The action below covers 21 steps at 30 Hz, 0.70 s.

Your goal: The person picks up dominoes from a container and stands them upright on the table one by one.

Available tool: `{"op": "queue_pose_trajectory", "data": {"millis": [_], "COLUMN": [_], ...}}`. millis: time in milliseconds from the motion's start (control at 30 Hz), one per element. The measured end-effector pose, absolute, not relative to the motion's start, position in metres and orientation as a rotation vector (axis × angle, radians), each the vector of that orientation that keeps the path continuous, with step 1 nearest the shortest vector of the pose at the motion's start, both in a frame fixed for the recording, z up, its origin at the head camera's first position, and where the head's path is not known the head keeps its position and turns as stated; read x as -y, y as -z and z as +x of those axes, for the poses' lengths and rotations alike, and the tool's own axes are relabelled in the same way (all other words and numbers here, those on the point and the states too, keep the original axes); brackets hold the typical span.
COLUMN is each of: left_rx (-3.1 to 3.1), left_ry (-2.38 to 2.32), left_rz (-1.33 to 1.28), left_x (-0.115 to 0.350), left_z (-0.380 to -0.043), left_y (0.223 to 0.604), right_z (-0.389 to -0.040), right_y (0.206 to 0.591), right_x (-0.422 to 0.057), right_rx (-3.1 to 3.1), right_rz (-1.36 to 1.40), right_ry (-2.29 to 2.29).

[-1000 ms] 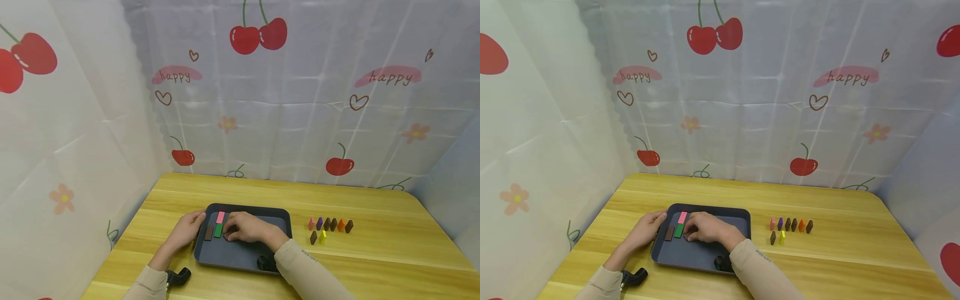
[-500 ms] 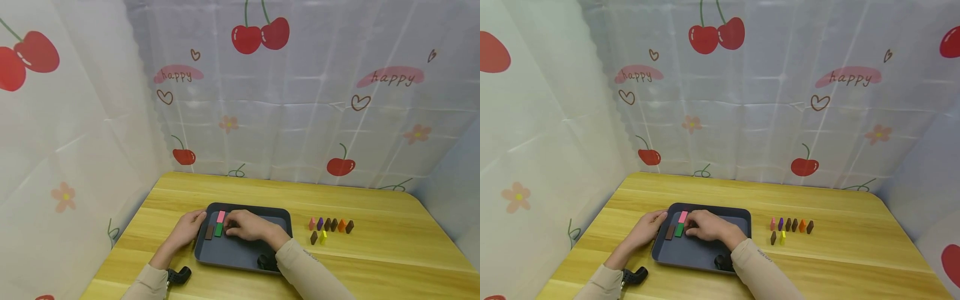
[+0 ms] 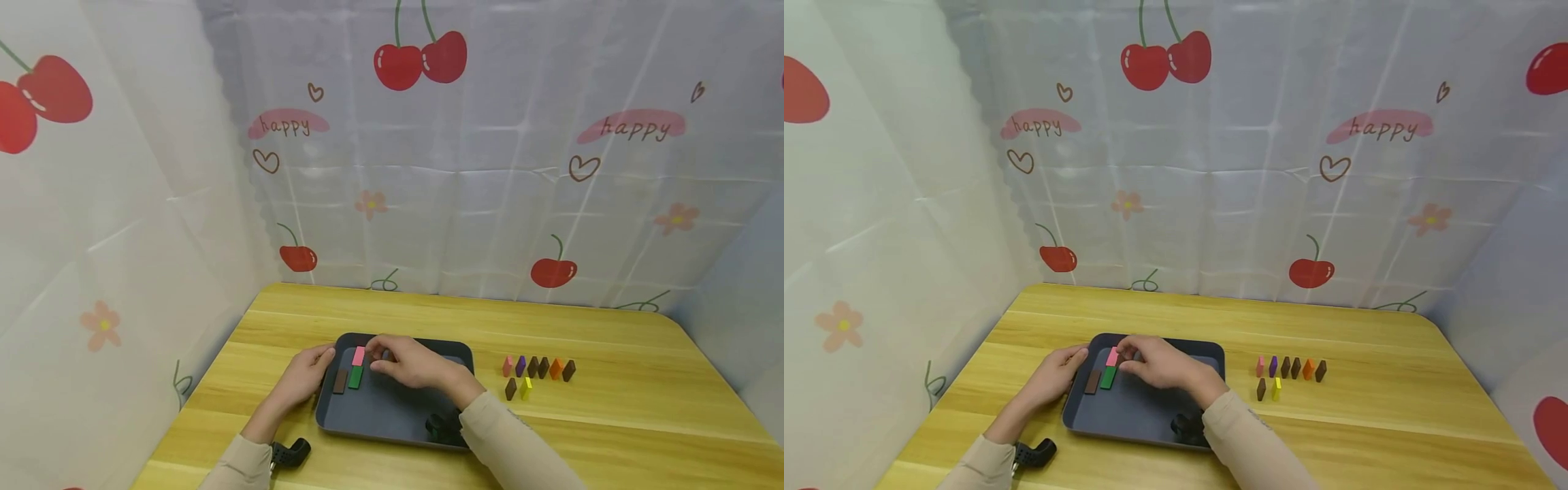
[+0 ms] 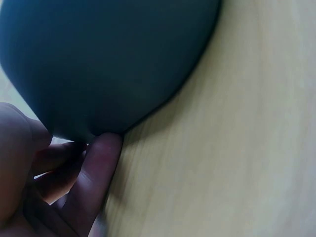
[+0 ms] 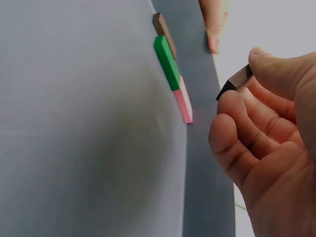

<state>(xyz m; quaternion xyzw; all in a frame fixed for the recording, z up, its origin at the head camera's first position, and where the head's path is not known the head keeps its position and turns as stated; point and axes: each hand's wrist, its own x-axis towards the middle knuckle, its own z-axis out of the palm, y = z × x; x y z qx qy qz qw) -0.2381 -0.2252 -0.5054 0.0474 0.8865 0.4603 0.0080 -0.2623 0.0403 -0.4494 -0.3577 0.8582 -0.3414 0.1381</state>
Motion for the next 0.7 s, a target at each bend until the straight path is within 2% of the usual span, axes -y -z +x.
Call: {"op": "queue_pose_trajectory", "data": {"millis": [700], "left_rx": [-2.747], "left_ry": [-1.46], "left_rz": [0.135], "left_x": [0.225], "left_z": [-0.238], "left_y": [0.503], "right_z": [-0.245], "right_y": [0.432], "right_x": [-0.079], "right_rx": [-2.516], "right_rz": [-1.092], "right_ry": [1.059]}}
